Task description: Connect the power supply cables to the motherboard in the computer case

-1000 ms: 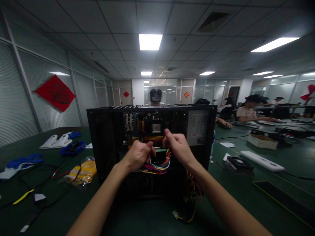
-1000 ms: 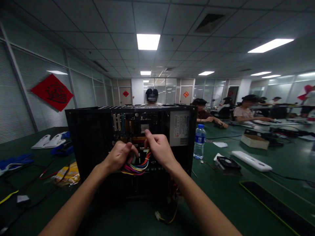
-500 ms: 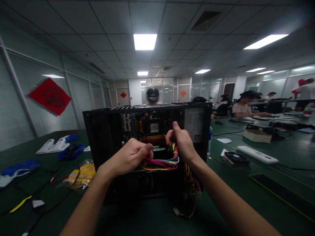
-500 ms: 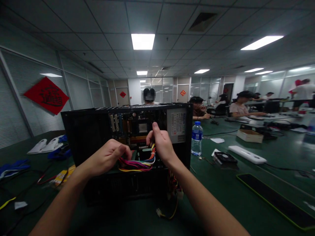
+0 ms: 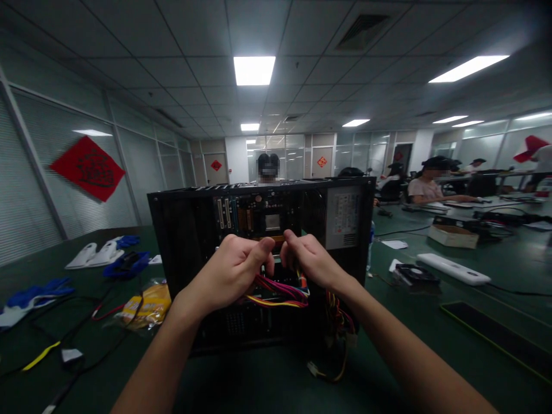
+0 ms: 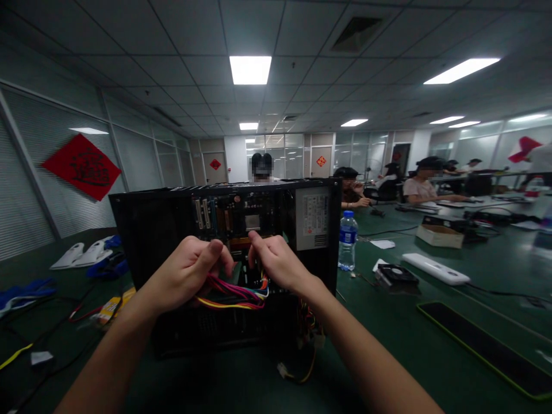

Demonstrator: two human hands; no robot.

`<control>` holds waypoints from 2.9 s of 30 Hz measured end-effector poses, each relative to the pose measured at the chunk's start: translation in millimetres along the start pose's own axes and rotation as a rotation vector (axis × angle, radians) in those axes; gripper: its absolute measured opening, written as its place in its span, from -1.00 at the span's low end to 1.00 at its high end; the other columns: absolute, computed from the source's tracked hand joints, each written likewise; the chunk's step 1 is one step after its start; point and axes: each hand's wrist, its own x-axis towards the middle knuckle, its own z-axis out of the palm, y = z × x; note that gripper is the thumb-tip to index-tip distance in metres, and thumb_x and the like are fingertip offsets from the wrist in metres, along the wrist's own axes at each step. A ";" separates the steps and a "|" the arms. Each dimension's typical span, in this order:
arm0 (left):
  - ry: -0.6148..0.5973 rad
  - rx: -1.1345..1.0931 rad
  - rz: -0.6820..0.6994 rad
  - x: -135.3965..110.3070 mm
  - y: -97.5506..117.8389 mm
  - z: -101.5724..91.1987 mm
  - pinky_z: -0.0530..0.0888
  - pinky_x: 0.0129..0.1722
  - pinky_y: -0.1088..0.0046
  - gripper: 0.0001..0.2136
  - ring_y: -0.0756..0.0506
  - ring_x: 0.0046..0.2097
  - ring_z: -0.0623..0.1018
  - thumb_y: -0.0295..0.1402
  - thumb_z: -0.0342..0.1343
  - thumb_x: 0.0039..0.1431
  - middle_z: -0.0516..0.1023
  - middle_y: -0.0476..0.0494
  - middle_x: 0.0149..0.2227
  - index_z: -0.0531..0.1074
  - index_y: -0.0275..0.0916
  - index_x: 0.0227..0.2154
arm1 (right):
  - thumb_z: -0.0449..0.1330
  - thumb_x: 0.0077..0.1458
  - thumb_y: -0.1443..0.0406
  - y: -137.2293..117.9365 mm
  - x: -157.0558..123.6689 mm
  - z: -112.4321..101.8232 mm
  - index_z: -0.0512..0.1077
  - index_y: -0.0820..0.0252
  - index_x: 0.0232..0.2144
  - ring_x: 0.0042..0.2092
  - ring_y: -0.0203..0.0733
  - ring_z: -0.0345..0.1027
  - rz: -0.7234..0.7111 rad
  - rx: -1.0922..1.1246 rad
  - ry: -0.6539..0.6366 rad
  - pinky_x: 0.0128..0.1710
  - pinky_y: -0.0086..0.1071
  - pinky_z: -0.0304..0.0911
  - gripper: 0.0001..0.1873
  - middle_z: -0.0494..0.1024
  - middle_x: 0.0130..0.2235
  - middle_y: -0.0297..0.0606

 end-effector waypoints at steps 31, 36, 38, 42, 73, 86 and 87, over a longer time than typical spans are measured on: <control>-0.497 0.089 -0.117 -2.3 -1.3 -9.2 0.30 -0.44 0.54 -0.46 -0.03 -0.43 0.41 0.08 -0.15 0.35 0.45 -0.07 -0.47 0.48 -0.30 -0.39 | -0.02 0.21 0.41 -39.0 -12.6 -0.4 0.29 0.23 -0.52 -0.46 -0.37 0.18 -0.015 -0.146 -0.906 -0.41 -0.50 0.11 -0.74 0.30 -0.50 -0.42; -0.344 0.074 -0.147 0.0 0.0 -8.6 0.30 -0.43 0.55 -0.54 -0.01 -0.45 0.37 -0.03 -0.11 0.37 0.42 -0.02 -0.50 0.44 -0.30 -0.44 | 0.17 0.27 0.09 -40.6 -14.6 3.7 0.36 0.23 -0.36 -0.48 -0.38 0.24 -0.091 -0.117 -0.790 -0.49 -0.53 0.10 -0.69 0.37 -0.49 -0.43; -0.295 0.061 -0.132 0.5 -0.9 -8.7 0.33 -0.40 0.54 -0.56 -0.02 -0.40 0.41 -0.03 -0.07 0.36 0.46 -0.05 -0.44 0.48 -0.31 -0.37 | 0.20 0.26 0.11 -42.3 -16.4 3.6 0.36 0.24 -0.38 -0.52 -0.41 0.23 -0.105 -0.084 -0.707 -0.52 -0.55 0.09 -0.69 0.35 -0.53 -0.45; -0.128 -0.126 -0.101 0.8 -4.0 -9.7 0.44 -0.25 0.47 -0.45 -0.09 -0.27 0.52 0.12 -0.07 0.30 0.56 -0.16 -0.26 0.44 -0.32 -0.04 | 0.17 0.28 0.14 -50.7 -21.6 -2.7 0.41 0.27 -0.38 -0.59 -0.43 0.19 -0.064 0.078 -0.499 -0.61 -0.57 0.06 -0.70 0.28 -0.58 -0.48; 0.260 -0.831 -0.196 3.2 3.4 -3.4 0.63 -0.19 0.44 -0.59 -0.11 -0.31 0.68 -0.37 0.48 -0.10 0.69 -0.21 -0.27 0.58 -0.32 -0.15 | 0.13 0.30 0.08 -53.1 -22.6 -6.4 0.50 0.24 -0.47 -0.57 -0.39 0.07 -0.289 0.040 0.210 -0.58 -0.48 0.00 -0.59 0.31 -0.59 -0.41; 0.392 -0.518 -0.143 3.3 9.5 1.5 0.62 -0.20 0.46 -0.59 -0.15 -0.21 0.68 -0.29 0.39 0.04 0.70 -0.19 -0.26 0.53 -0.33 -0.05 | 0.06 0.36 0.14 -49.2 -20.7 -0.2 0.39 0.24 -0.55 -0.52 -0.36 0.17 -0.257 0.028 0.149 -0.50 -0.46 0.07 -0.54 0.34 -0.57 -0.39; 0.404 -0.501 -0.140 3.8 8.6 2.8 0.62 -0.22 0.46 -0.59 -0.16 -0.20 0.68 -0.30 0.39 0.05 0.70 -0.20 -0.25 0.53 -0.33 -0.04 | 0.05 0.36 0.13 -49.6 -20.5 0.0 0.42 0.24 -0.53 -0.50 -0.34 0.24 -0.241 0.061 0.136 -0.47 -0.46 0.11 -0.54 0.41 -0.54 -0.36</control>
